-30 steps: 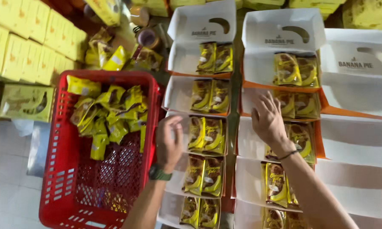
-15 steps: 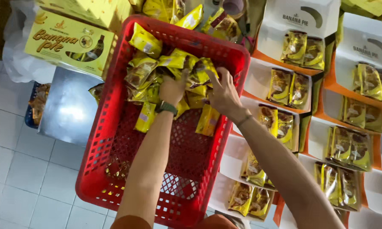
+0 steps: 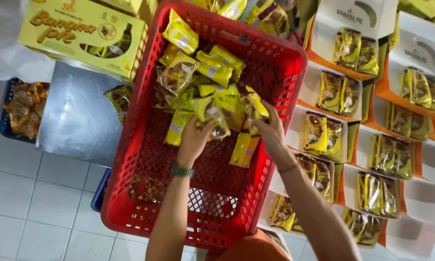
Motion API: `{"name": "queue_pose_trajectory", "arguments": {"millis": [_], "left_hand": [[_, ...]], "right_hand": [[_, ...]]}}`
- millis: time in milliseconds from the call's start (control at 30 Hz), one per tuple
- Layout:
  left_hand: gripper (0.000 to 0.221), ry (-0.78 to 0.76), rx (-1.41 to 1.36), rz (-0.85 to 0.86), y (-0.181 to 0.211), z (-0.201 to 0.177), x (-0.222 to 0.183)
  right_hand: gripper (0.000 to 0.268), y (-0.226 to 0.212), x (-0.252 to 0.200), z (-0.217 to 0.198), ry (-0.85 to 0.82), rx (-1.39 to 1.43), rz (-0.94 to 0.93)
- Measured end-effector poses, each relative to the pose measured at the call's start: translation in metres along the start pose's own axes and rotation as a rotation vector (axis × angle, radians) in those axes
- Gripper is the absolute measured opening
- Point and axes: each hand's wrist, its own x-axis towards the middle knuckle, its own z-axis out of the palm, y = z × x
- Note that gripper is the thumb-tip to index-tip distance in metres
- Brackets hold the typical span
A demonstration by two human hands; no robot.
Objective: The person packs yellow-packaged banana pies into cardboard boxes by hand, moving them from a red basket and other containers.
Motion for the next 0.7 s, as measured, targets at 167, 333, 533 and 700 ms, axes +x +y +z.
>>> {"name": "queue_pose_trajectory", "arguments": {"millis": [167, 333, 533, 700], "left_hand": [[0.052, 0.039, -0.214, -0.134, -0.016, -0.010, -0.067], [0.040, 0.127, -0.572, -0.052, -0.076, 0.037, -0.073], [0.046, 0.110, -1.143, -0.169, -0.044, 0.059, -0.095], [0.059, 0.249, -1.354, -0.411, -0.093, 0.062, -0.090]], "right_hand": [[0.022, 0.065, -0.065, 0.016, -0.161, 1.254, 0.360], [0.049, 0.065, -0.108, 0.036, -0.476, 1.362, 0.446], [0.036, 0.084, -0.125, 0.048, -0.545, 1.084, 0.449], [0.046, 0.081, -0.140, 0.032, -0.564, 0.866, 0.308]]}}
